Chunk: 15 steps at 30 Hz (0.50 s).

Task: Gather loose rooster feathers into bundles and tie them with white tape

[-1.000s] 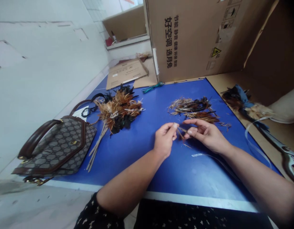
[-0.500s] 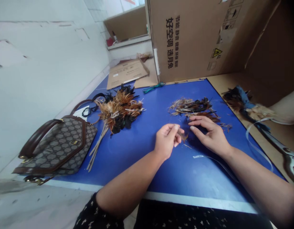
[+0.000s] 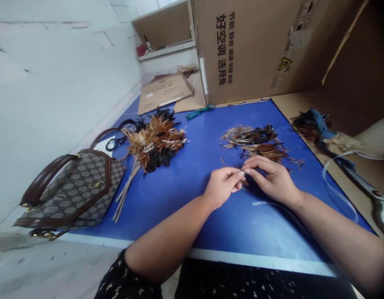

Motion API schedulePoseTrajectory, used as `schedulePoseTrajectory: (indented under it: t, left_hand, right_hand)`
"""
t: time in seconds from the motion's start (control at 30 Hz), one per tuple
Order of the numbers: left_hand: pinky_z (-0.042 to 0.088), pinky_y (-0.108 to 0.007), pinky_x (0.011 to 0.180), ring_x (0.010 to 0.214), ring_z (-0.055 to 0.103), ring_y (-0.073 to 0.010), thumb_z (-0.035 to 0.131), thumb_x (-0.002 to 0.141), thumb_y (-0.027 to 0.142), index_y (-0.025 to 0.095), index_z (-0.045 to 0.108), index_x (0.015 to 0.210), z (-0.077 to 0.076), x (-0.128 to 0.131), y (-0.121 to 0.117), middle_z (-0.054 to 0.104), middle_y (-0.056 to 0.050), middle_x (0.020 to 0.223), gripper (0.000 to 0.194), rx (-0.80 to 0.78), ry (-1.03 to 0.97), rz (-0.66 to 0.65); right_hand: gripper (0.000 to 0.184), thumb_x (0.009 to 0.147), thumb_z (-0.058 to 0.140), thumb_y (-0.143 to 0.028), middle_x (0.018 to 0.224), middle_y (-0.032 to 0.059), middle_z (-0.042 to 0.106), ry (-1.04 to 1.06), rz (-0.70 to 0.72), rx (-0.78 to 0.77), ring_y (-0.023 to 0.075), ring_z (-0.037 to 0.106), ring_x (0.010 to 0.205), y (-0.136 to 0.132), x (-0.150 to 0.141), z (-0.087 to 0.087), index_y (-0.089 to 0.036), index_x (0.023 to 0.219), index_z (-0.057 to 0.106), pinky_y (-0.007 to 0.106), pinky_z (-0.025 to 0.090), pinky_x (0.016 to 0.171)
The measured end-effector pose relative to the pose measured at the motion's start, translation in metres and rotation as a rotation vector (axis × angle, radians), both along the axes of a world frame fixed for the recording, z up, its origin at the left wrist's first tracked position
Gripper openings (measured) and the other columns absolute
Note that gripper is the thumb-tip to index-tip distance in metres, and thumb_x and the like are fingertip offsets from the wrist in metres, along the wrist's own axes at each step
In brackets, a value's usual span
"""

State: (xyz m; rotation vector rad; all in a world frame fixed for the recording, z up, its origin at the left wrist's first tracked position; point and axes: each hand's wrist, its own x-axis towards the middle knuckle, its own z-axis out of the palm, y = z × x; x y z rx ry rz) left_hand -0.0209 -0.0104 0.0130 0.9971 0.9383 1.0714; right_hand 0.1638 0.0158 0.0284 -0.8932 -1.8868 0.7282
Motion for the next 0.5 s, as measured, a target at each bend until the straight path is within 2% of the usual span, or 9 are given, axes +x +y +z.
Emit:
schedulePoseTrajectory:
  t: [0.1,0.17,0.23,0.33,0.4,0.5]
  left_hand:
    - [0.035,-0.023,0.051,0.051,0.049,-0.0073,0.082,0.083,0.052,0.013,0.075,0.082,0.001,-0.003,0.001,0.061,-0.001,0.059,0.04,0.04,0.081,0.003]
    - [0.034,-0.022,0.05,0.051,0.049,-0.0074,0.082,0.084,0.052,0.014,0.075,0.084,0.003,-0.007,0.005,0.061,-0.001,0.059,0.038,0.066,0.068,0.137]
    - [0.033,-0.021,0.049,0.052,0.049,-0.0068,0.083,0.083,0.051,0.015,0.075,0.085,0.007,-0.013,0.012,0.063,-0.001,0.062,0.037,0.073,0.024,0.328]
    - [0.032,-0.021,0.049,0.051,0.046,-0.0046,0.087,0.078,0.047,0.015,0.075,0.086,0.011,-0.02,0.02,0.071,-0.004,0.077,0.036,0.087,-0.029,0.532]
    - [0.033,-0.022,0.049,0.052,0.045,-0.0042,0.087,0.078,0.046,0.015,0.076,0.087,0.012,-0.022,0.022,0.074,-0.005,0.083,0.035,0.105,-0.033,0.576]
    - [0.036,-0.022,0.052,0.055,0.045,-0.0054,0.086,0.081,0.046,0.015,0.077,0.086,0.008,-0.022,0.02,0.07,-0.003,0.077,0.033,0.129,0.012,0.555]
  right_hand:
    - [0.019,0.102,0.064,-0.041,0.101,0.0082,0.076,-0.025,-0.029,-0.027,0.027,0.072,0.099,0.0,-0.001,0.001,-0.028,0.096,0.076,0.046,0.059,0.095]
    - [0.019,0.102,0.063,-0.042,0.105,0.0089,0.077,-0.036,-0.12,0.0,0.0283,0.071,0.102,0.001,0.001,0.0,-0.028,0.1,0.077,0.049,0.058,0.099]
    - [0.02,0.102,0.063,-0.042,0.105,0.0094,0.077,-0.074,-0.171,0.035,0.0285,0.071,0.101,0.005,0.004,-0.003,-0.028,0.101,0.077,0.049,0.057,0.1]
    - [0.018,0.101,0.064,-0.038,0.097,0.0089,0.076,-0.179,-0.108,0.075,0.0271,0.071,0.093,0.011,0.009,-0.009,-0.027,0.099,0.078,0.046,0.058,0.092]
    - [0.018,0.101,0.064,-0.035,0.093,0.0086,0.075,-0.243,-0.067,0.1,0.026,0.07,0.089,0.014,0.011,-0.014,-0.026,0.099,0.079,0.044,0.058,0.088]
    - [0.019,0.102,0.062,-0.032,0.095,0.009,0.074,-0.297,-0.028,0.146,0.0249,0.068,0.089,0.014,0.011,-0.018,-0.026,0.105,0.081,0.042,0.057,0.086]
